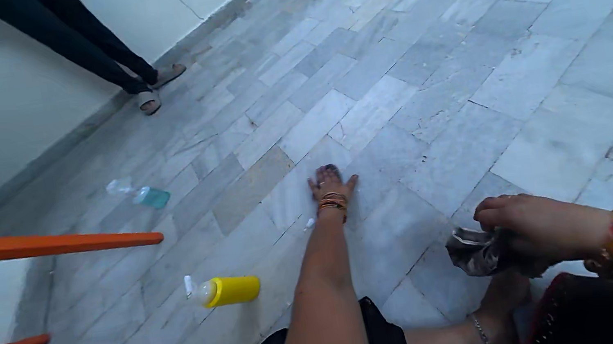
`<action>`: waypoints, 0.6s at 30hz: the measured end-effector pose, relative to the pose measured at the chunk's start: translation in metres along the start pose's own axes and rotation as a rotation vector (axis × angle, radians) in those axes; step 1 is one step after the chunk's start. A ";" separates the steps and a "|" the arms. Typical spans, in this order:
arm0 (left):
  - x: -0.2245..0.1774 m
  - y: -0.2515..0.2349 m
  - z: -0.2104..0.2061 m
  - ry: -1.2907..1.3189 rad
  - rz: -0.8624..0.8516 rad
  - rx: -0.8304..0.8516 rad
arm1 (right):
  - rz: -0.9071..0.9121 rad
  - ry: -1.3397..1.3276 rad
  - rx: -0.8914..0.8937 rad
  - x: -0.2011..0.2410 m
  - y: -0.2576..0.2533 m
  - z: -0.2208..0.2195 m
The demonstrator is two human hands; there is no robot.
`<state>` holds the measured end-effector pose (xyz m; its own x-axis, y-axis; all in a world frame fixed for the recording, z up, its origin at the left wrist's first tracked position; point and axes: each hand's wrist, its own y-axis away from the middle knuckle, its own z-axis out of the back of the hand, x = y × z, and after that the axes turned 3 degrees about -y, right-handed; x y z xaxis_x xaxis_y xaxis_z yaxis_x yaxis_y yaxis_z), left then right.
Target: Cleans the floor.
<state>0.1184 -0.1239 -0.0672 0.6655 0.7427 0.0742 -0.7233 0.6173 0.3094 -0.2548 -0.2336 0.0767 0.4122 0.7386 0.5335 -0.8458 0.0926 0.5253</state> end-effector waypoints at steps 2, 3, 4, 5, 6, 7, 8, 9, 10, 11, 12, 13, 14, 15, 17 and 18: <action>0.053 0.010 0.007 0.065 0.141 0.062 | 0.006 -0.001 0.013 0.001 -0.001 0.001; 0.078 0.017 0.006 0.117 0.190 0.085 | 0.012 -0.001 0.015 0.003 -0.001 0.001; 0.101 0.025 0.003 0.175 0.217 0.095 | 0.020 -0.003 0.014 0.005 -0.001 0.002; 0.121 0.028 -0.007 0.261 0.224 0.073 | 0.025 -0.004 0.012 0.007 0.000 0.004; 0.135 0.029 -0.020 0.353 0.221 0.028 | 0.030 -0.002 0.007 0.008 0.001 0.004; 0.141 0.033 -0.031 0.441 0.240 -0.013 | 0.035 0.002 0.002 0.009 0.001 0.005; 0.137 0.039 -0.038 0.490 0.265 -0.052 | 0.042 0.007 -0.003 0.011 0.002 0.005; 0.125 0.044 -0.043 0.465 0.269 -0.085 | 0.052 0.014 -0.004 0.013 0.002 0.005; 0.108 0.047 -0.046 0.386 0.236 -0.095 | 0.061 0.020 -0.001 0.016 0.002 0.005; 0.085 0.049 -0.047 0.311 0.180 -0.092 | 0.074 0.025 0.002 0.018 0.003 0.005; 0.057 0.051 -0.045 0.269 0.127 -0.088 | 0.083 0.025 0.011 0.021 0.004 0.004; 0.025 0.052 -0.041 0.254 0.082 -0.083 | 0.087 0.023 0.026 0.023 0.005 0.004; -0.009 0.051 -0.040 0.256 0.044 -0.093 | 0.093 0.024 0.034 0.025 0.005 0.004; -0.046 0.051 -0.040 0.266 0.012 -0.119 | 0.098 0.025 0.041 0.027 0.006 0.004; -0.123 0.055 -0.037 0.297 -0.106 -0.110 | 0.089 0.030 0.057 0.028 0.008 0.004; -0.160 0.061 -0.038 0.300 -0.192 -0.090 | 0.079 0.031 0.067 0.027 0.010 0.004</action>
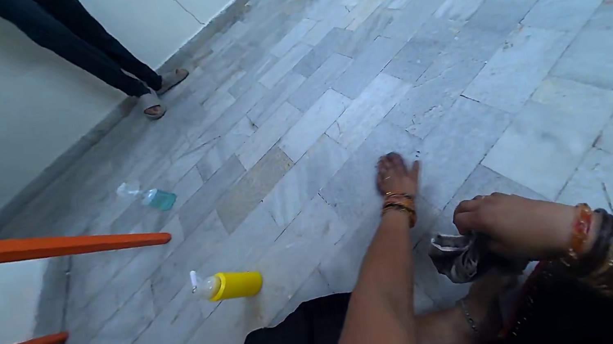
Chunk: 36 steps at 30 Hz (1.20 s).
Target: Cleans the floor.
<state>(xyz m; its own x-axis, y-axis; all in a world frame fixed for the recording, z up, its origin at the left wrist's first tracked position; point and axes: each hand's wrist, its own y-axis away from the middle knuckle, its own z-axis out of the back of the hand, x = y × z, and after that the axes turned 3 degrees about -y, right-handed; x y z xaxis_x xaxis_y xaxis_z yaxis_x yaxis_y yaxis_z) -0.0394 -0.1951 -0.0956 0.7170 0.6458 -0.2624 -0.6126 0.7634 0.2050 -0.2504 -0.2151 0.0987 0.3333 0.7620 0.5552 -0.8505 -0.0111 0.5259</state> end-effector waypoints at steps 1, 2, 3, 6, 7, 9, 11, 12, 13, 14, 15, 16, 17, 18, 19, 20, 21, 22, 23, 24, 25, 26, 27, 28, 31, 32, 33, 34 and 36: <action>-0.032 0.003 -0.008 0.018 -0.089 0.053 | -0.015 0.002 0.014 -0.001 0.002 -0.001; -0.059 0.007 -0.015 0.015 -0.183 0.096 | -0.039 0.008 0.033 -0.002 0.004 -0.001; -0.081 0.011 -0.021 -0.004 -0.280 0.132 | -0.076 0.019 0.061 -0.004 0.005 0.000; -0.106 0.016 -0.033 -0.081 -0.509 0.186 | -0.155 0.030 0.106 -0.011 0.008 0.002; -0.103 0.012 -0.032 -0.088 -0.529 0.182 | -0.153 0.021 0.105 -0.013 0.009 0.003; -0.080 -0.005 -0.021 -0.092 -0.476 0.142 | -0.110 -0.008 0.092 -0.013 0.009 0.003; -0.040 -0.030 -0.001 -0.097 -0.323 0.112 | -0.081 -0.032 0.088 -0.011 0.009 0.002; -0.014 -0.042 0.010 -0.089 -0.239 0.082 | -0.080 -0.033 0.097 -0.011 0.008 0.001; 0.017 -0.051 0.020 -0.093 -0.151 0.059 | -0.084 -0.030 0.109 -0.012 0.007 0.000; 0.051 -0.055 0.031 -0.104 -0.064 0.039 | -0.088 -0.021 0.119 -0.013 0.005 -0.001; 0.086 -0.055 0.042 -0.110 0.022 0.022 | -0.090 -0.013 0.122 -0.015 0.002 -0.002; 0.121 -0.049 0.054 -0.112 0.104 -0.003 | -0.094 -0.010 0.126 -0.016 0.000 -0.002; 0.154 -0.038 0.063 -0.110 0.183 -0.027 | -0.100 -0.009 0.127 -0.016 -0.001 -0.001; 0.186 -0.025 0.070 -0.104 0.262 -0.056 | -0.108 -0.009 0.129 -0.016 -0.003 0.000; 0.213 -0.008 0.076 -0.097 0.347 -0.076 | -0.112 -0.014 0.135 -0.015 -0.004 0.001; 0.235 0.012 0.082 -0.100 0.442 -0.092 | -0.115 -0.020 0.145 -0.015 -0.006 0.001; 0.252 0.033 0.085 -0.101 0.551 -0.112 | -0.109 -0.015 0.151 -0.016 -0.008 0.001; 0.262 0.054 0.088 -0.097 0.673 -0.123 | -0.096 0.000 0.154 -0.018 -0.011 0.001; 0.262 0.073 0.090 -0.078 0.807 -0.129 | -0.085 0.009 0.152 -0.018 -0.013 0.001; 0.257 0.085 0.089 -0.045 0.939 -0.124 | -0.088 0.015 0.152 -0.016 -0.013 0.002; 0.246 0.089 0.085 -0.004 1.030 -0.114 | -0.099 0.018 0.149 -0.013 -0.012 0.003; 0.229 0.089 0.079 0.021 1.067 -0.105 | -0.115 0.021 0.137 -0.010 -0.010 0.005; 0.208 0.091 0.069 0.023 1.058 -0.101 | -0.127 0.018 0.125 -0.008 -0.007 0.006; 0.184 0.094 0.057 0.002 1.011 -0.100 | -0.133 0.020 0.110 -0.007 -0.004 0.006; 0.100 0.094 0.017 -0.036 0.704 -0.098 | -0.158 0.031 0.022 -0.010 0.017 0.008; 0.069 0.094 0.007 -0.031 0.572 -0.091 | -0.170 0.034 -0.021 -0.011 0.027 0.010; 0.037 0.096 0.002 -0.015 0.435 -0.060 | -0.176 0.039 -0.085 -0.013 0.038 0.011; 0.006 0.098 -0.002 -0.002 0.306 -0.005 | -0.178 0.048 -0.160 -0.015 0.050 0.011; -0.048 0.102 -0.006 -0.028 0.052 0.161 | -0.195 0.050 -0.275 -0.019 0.074 0.013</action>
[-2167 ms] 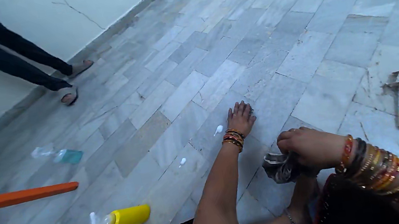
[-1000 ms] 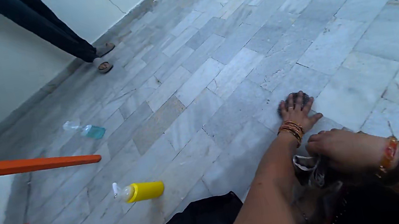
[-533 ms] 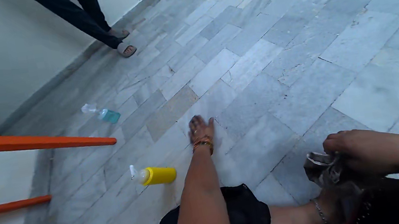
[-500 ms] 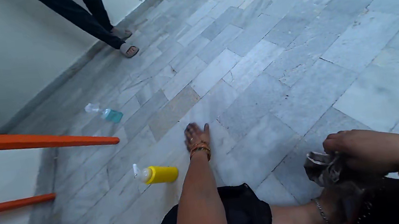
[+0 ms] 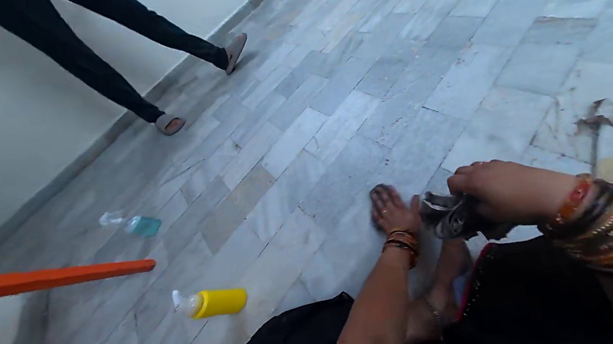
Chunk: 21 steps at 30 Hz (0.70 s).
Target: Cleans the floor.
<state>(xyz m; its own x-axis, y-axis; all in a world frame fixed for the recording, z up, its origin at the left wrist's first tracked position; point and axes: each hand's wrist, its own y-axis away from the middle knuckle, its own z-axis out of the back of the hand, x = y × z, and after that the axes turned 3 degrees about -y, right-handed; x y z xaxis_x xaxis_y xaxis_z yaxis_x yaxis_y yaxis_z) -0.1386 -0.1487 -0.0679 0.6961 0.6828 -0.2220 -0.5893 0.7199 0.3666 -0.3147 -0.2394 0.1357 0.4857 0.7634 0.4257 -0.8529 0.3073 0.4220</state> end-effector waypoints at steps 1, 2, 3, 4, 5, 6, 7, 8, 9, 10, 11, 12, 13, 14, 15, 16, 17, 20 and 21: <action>-0.023 0.002 0.003 -0.037 -0.110 0.106 | -0.013 -0.015 -0.038 -0.005 0.009 0.004; -0.044 0.003 0.010 -0.074 -0.187 0.208 | -0.024 -0.033 -0.076 -0.011 0.016 0.008; -0.064 0.003 0.019 -0.152 -0.240 0.308 | -0.040 -0.055 -0.103 -0.016 0.021 0.010; -0.083 0.002 0.027 -0.271 -0.285 0.386 | -0.060 -0.069 -0.119 -0.022 0.023 0.010; -0.093 -0.005 0.022 -0.403 -0.362 0.400 | -0.083 -0.075 -0.117 -0.027 0.023 0.009; -0.077 -0.027 -0.004 -0.259 -0.584 0.250 | -0.112 -0.064 -0.095 -0.030 0.020 0.007; -0.066 -0.053 -0.027 -0.160 -0.736 0.147 | -0.132 -0.054 -0.056 -0.031 0.016 0.006; -0.064 -0.073 -0.035 -0.152 -0.797 0.092 | -0.134 -0.046 -0.009 -0.031 0.012 0.005; -0.066 -0.085 -0.028 -0.186 -0.784 0.069 | -0.113 -0.041 0.021 -0.030 0.008 0.003; -0.068 -0.096 -0.013 -0.194 -0.733 0.078 | -0.084 -0.050 0.037 -0.028 0.005 0.002; -0.065 -0.110 -0.001 -0.189 -0.678 0.071 | -0.053 -0.056 0.046 -0.025 0.002 0.000; -0.059 -0.128 0.010 -0.179 -0.627 0.052 | -0.031 -0.065 0.060 -0.022 -0.001 -0.002; -0.050 -0.148 0.019 -0.171 -0.581 0.019 | -0.018 -0.071 0.080 -0.020 -0.004 -0.003; -0.038 -0.167 0.030 -0.159 -0.531 -0.012 | -0.012 -0.077 0.100 -0.018 -0.008 -0.005; -0.024 -0.185 0.042 -0.154 -0.473 -0.030 | -0.010 -0.080 0.125 -0.018 -0.012 -0.006; -0.006 -0.201 0.055 -0.150 -0.414 -0.045 | -0.011 -0.081 0.153 -0.020 -0.016 -0.008; 0.016 -0.216 0.068 -0.148 -0.353 -0.064 | -0.022 -0.086 0.181 -0.021 -0.021 -0.009; 0.096 -0.241 0.100 -0.121 -0.160 -0.141 | -0.085 -0.089 0.252 -0.023 -0.033 -0.008; 0.127 -0.242 0.108 -0.113 -0.098 -0.168 | -0.096 -0.090 0.261 -0.024 -0.036 -0.009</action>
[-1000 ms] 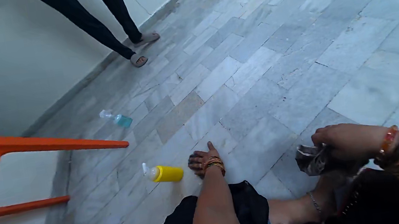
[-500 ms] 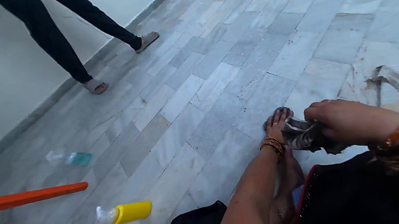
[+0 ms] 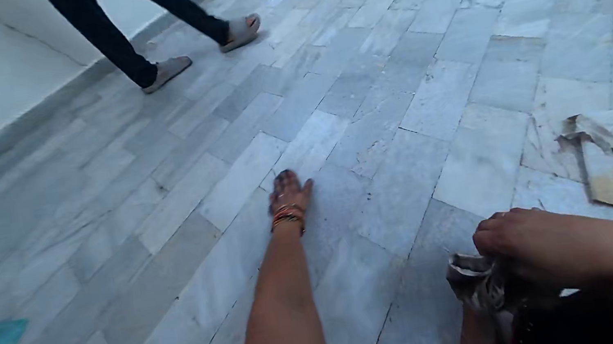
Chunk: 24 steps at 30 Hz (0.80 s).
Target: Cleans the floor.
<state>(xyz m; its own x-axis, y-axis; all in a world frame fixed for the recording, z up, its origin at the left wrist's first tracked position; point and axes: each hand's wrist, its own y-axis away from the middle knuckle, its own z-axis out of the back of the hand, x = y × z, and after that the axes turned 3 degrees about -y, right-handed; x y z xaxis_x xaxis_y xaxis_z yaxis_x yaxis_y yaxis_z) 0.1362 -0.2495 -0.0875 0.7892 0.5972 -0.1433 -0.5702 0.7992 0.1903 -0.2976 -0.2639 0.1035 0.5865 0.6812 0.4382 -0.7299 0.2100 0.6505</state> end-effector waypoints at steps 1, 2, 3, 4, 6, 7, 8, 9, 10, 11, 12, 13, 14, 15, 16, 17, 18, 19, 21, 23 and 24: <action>0.031 0.006 0.004 -0.005 0.062 -0.022 | -0.005 -0.003 0.007 0.000 -0.002 0.001; 0.063 0.016 0.007 -0.007 0.126 -0.044 | -0.010 -0.008 0.015 0.001 -0.003 0.002; 0.092 0.029 0.009 -0.011 0.188 -0.069 | -0.016 -0.008 0.024 0.002 -0.004 0.002; 0.119 0.046 0.010 -0.007 0.256 -0.082 | -0.019 -0.004 0.033 0.003 -0.004 0.003; 0.160 0.089 0.013 0.023 0.393 -0.076 | -0.016 0.004 0.040 0.006 -0.004 0.003; 0.175 0.112 0.011 0.029 0.452 -0.075 | -0.013 0.011 0.040 0.007 -0.004 0.003; 0.184 0.133 0.008 0.023 0.498 -0.072 | -0.008 0.017 0.038 0.009 -0.003 0.003; 0.186 0.151 0.004 0.017 0.536 -0.070 | -0.003 0.023 0.032 0.011 -0.003 0.003; 0.182 0.166 0.000 0.016 0.563 -0.078 | 0.004 0.029 0.025 0.014 -0.001 0.003; 0.171 0.179 -0.005 0.016 0.577 -0.095 | 0.014 0.038 0.019 0.017 0.001 0.002; 0.156 0.188 -0.011 0.011 0.572 -0.121 | 0.022 0.046 0.016 0.021 0.003 0.002; 0.137 0.193 -0.017 -0.001 0.543 -0.143 | 0.027 0.049 0.013 0.025 0.006 0.002; 0.115 0.197 -0.023 -0.018 0.488 -0.150 | 0.032 0.049 0.012 0.029 0.009 0.002; 0.091 0.198 -0.027 -0.032 0.420 -0.132 | 0.041 0.049 0.012 0.033 0.013 0.001; 0.064 0.196 -0.029 -0.038 0.352 -0.093 | 0.049 0.055 0.015 0.036 0.017 0.001; 0.037 0.192 -0.032 -0.032 0.280 -0.059 | 0.058 0.063 0.020 0.038 0.020 -0.001; 0.009 0.187 -0.037 -0.021 0.200 -0.036 | 0.067 0.068 0.023 0.040 0.023 -0.002; -0.020 0.182 -0.044 -0.005 0.115 -0.017 | 0.076 0.072 0.022 0.040 0.025 -0.003; -0.079 0.172 -0.058 0.032 -0.058 0.026 | 0.091 0.073 0.022 0.039 0.028 -0.004; -0.137 0.166 -0.067 0.061 -0.248 0.068 | 0.097 0.072 0.017 0.035 0.028 -0.004; -0.164 0.164 -0.067 0.069 -0.340 0.116 | 0.099 0.070 0.014 0.032 0.027 -0.004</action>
<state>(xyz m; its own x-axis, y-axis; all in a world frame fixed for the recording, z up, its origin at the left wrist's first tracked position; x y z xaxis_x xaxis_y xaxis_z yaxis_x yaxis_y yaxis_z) -0.1016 -0.2118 -0.0976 0.9096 0.3050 -0.2822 -0.2449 0.9421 0.2289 -0.2999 -0.2333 0.1328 0.4856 0.7455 0.4565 -0.7777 0.1299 0.6151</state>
